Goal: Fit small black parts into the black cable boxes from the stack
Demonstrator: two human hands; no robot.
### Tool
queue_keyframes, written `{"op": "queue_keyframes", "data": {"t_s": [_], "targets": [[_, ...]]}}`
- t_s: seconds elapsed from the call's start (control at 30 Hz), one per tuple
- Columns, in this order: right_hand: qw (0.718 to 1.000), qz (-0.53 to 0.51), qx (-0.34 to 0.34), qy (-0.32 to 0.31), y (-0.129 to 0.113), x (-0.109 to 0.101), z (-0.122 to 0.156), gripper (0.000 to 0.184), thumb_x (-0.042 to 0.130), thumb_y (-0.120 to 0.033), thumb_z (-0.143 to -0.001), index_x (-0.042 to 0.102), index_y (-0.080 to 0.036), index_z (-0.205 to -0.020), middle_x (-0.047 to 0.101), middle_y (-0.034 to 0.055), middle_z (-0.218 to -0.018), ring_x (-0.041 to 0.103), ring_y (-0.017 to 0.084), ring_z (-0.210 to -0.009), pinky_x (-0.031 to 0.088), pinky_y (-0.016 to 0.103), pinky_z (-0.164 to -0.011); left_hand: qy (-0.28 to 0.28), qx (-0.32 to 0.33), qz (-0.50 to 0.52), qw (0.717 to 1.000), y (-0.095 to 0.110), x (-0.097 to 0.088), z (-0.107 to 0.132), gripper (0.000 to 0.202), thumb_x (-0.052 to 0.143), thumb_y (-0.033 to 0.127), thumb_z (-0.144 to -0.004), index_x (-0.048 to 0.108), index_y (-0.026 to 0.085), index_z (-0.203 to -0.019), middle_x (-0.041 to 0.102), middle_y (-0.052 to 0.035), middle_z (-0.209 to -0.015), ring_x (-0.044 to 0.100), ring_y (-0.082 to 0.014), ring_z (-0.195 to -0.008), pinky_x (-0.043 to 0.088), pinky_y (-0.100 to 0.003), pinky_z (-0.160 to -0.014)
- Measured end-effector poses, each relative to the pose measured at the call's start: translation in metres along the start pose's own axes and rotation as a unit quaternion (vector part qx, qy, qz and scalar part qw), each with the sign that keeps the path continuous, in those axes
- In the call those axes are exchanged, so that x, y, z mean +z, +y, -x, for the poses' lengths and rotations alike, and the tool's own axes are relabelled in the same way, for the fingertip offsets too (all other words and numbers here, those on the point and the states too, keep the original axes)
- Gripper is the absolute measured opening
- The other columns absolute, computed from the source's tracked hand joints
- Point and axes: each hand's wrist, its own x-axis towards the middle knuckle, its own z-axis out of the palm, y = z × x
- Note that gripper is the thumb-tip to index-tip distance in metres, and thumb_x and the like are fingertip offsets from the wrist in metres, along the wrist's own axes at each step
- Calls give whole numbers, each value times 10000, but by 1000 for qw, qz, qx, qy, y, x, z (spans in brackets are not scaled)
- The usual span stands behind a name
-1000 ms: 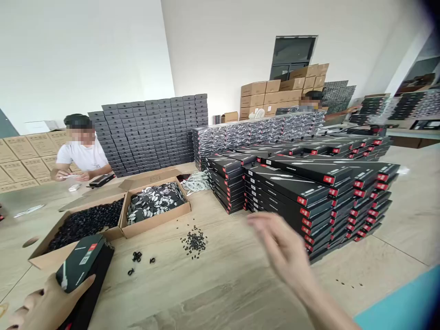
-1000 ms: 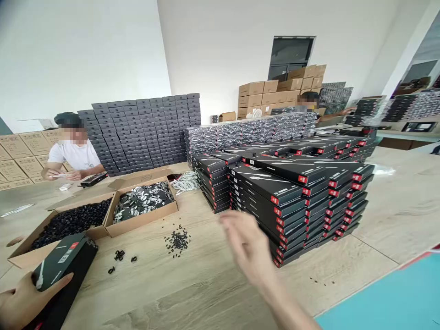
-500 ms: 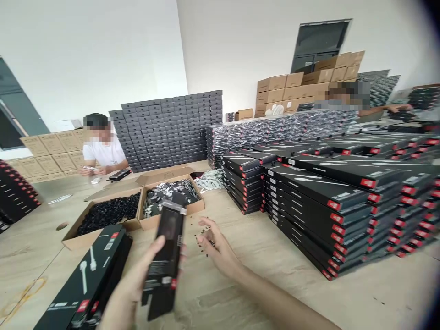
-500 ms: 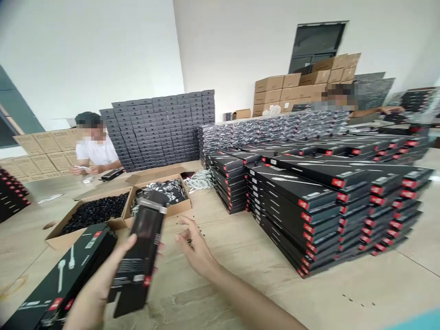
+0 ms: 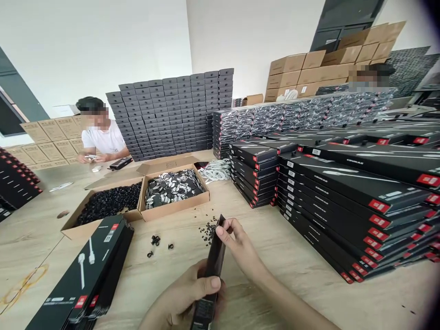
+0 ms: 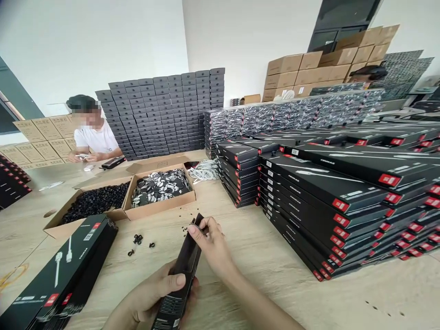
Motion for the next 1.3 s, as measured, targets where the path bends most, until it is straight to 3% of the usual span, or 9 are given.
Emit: {"op": "queue_keyframes", "data": {"t_s": [0.2,0.4,0.5,0.67,0.8,0.9,1.03,1.2,1.3], "targets": [[994,-92,40,-46,-12,-4,1,387,708,-522,-717,451,-232,-727,462,-56,-642,431,135,-593,372,263,-569,56,42,-61,996,0,6,-7,505,858,420,-547,669,130,-915,599,-15,-724,537,-128,-630,392,-223,-563],[999,-12,21,-21,3,-2,-6,308,726,-468,-705,547,-219,-676,543,-5,-705,515,199,-751,432,336,-721,133,22,-38,990,-3,23,-5,526,771,533,-638,688,118,-950,697,-51,-781,630,-169,-696,474,-245,-616],[998,-56,43,6,10,2,-5,342,721,-484,-705,612,-234,-912,621,47,-970,559,246,-945,459,391,-846,132,11,8,991,-2,22,-7,585,685,588,-710,677,111,-1048,739,-99,-844,687,-226,-767,524,-312,-704],[984,-151,97,-10,12,10,2,685,693,-530,-741,420,-293,-1322,440,85,-1407,440,259,-1274,419,403,-1001,150,81,69,983,-2,14,-16,572,700,545,-722,682,90,-1068,753,-144,-893,706,-275,-847,535,-378,-794],[975,-105,110,-165,14,9,4,478,548,-598,-827,642,-202,-1077,673,95,-1051,596,278,-998,474,395,-868,200,183,82,959,-1,14,-18,479,691,505,-753,695,94,-999,756,-130,-902,704,-262,-825,543,-357,-753],[964,-69,106,-233,15,9,6,461,529,-603,-836,678,-166,-841,686,59,-794,611,246,-783,487,347,-717,213,241,70,944,4,8,-18,418,715,462,-745,710,93,-941,759,-116,-880,699,-238,-798,542,-328,-748],[946,-76,108,-297,12,13,14,399,538,-553,-860,667,-177,-835,683,39,-808,602,214,-758,473,303,-682,288,264,110,914,14,-7,-18,452,675,522,-757,716,102,-918,759,-113,-854,695,-209,-732,554,-305,-696],[906,-134,122,-383,13,17,18,402,565,-560,-844,668,-180,-924,677,32,-843,605,208,-798,476,321,-756,437,288,158,837,19,-25,-18,478,658,578,-740,700,125,-884,751,-104,-850,689,-201,-697,562,-305,-648],[919,-118,139,-348,19,18,18,426,594,-592,-807,637,-171,-759,628,6,-691,562,170,-657,449,276,-624,475,303,162,810,17,-33,-18,464,649,580,-748,690,148,-911,745,-77,-863,683,-184,-718,553,-279,-648]]}}
